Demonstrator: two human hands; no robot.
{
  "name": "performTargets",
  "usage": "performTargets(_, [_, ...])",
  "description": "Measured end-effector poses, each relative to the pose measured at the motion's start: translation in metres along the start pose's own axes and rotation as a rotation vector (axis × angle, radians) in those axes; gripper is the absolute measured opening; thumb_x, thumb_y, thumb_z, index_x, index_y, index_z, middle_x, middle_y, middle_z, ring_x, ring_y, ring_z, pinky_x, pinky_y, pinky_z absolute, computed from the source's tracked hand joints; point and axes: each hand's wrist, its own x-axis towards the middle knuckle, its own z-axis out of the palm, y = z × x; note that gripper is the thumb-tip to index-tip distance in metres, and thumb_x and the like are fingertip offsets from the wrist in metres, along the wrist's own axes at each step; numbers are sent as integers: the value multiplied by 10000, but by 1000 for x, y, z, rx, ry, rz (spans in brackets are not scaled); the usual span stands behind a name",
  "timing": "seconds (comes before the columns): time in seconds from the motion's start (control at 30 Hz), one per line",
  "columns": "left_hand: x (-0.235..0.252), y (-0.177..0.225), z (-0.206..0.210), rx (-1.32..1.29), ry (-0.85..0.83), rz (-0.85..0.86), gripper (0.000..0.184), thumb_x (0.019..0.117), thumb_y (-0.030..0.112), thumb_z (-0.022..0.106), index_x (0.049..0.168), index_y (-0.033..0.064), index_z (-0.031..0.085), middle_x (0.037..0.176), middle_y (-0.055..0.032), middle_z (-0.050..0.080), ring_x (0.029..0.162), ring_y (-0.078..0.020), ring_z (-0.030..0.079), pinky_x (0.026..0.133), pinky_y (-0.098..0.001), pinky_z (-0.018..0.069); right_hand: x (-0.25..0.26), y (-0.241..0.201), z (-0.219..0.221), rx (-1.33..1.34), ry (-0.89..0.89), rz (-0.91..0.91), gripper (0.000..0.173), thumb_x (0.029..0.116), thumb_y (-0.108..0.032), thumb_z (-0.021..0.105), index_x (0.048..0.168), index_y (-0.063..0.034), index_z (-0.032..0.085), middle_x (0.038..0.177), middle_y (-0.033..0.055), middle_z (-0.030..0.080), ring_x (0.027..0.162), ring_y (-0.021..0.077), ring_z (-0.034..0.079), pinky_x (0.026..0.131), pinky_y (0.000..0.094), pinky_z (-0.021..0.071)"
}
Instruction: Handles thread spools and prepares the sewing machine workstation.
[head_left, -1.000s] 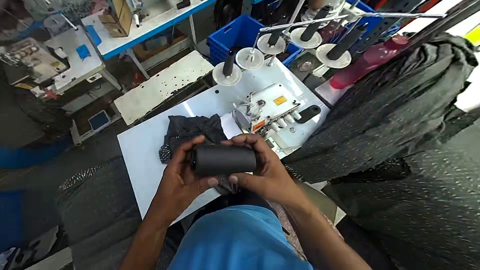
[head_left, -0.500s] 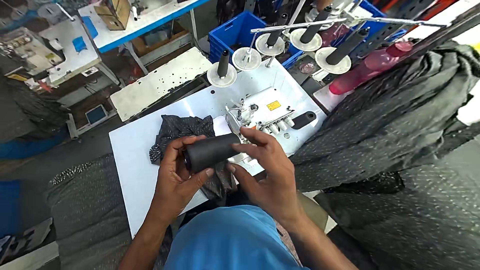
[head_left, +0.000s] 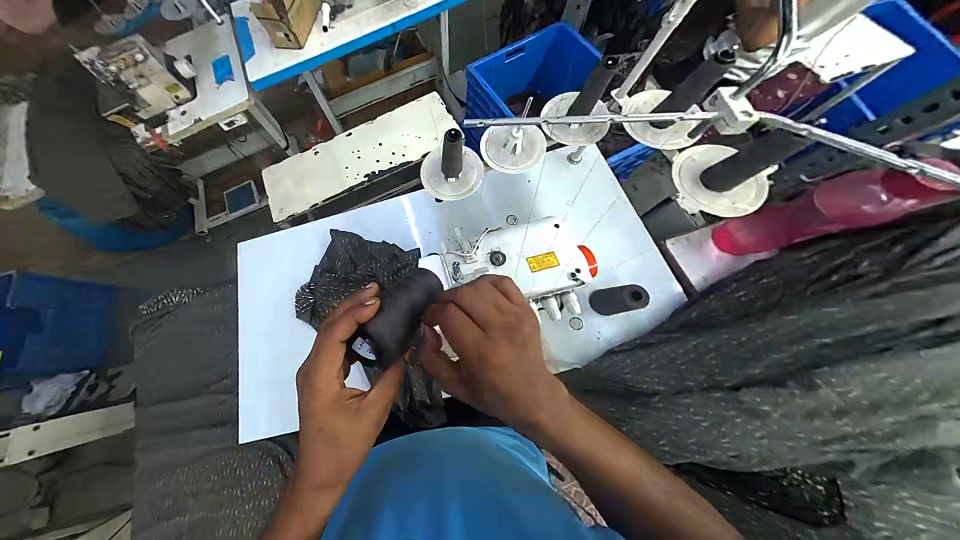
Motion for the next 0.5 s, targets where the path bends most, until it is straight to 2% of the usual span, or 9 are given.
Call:
performTargets(0.1, [-3,7,8,-40,101,-90,646,798,134,849,1377,132,565,1372,-95,633,1120,-270,689,840,-376,644,-1,12,9,263,49,95,148,869,-251,631,825,-117,675,859,30,691,809,161,661,698,343,529])
performTargets(0.17, [-5,7,9,-113,173,-198,659,801,127,839,1386,104,536,1338,-110,643,1090,-268,697,811,-355,648,-2,18,11,532,54,220,135,881,-189,594,865,-77,669,887,31,661,788,111,643,646,282,561])
performTargets(0.27, [-8,2,7,-337,284,-428,678,798,68,820,1405,101,518,1208,-141,667,1021,-276,708,840,-419,642,-3,26,17,1047,61,452,110,955,-140,522,930,-93,619,968,27,665,790,105,667,659,274,596])
performTargets(0.37, [-11,2,4,-608,395,-602,625,825,-45,753,1382,115,518,1179,-170,659,978,-294,723,858,-472,633,-2,34,23,1574,28,638,191,1040,-221,454,974,-136,613,981,59,690,797,154,702,722,325,615])
performTargets(0.43, [-12,3,2,-673,428,-612,605,828,-76,732,1366,107,526,1170,-170,660,966,-288,728,846,-462,638,0,35,22,1621,-25,644,201,1048,-231,451,983,-128,611,959,71,696,763,153,699,704,316,610])
performTargets(0.5, [-13,5,0,-702,446,-619,601,825,-84,727,1362,104,534,1170,-175,663,955,-293,733,839,-461,640,3,30,17,1330,-97,532,136,1035,-131,515,1016,-61,630,959,76,727,748,142,706,680,302,620])
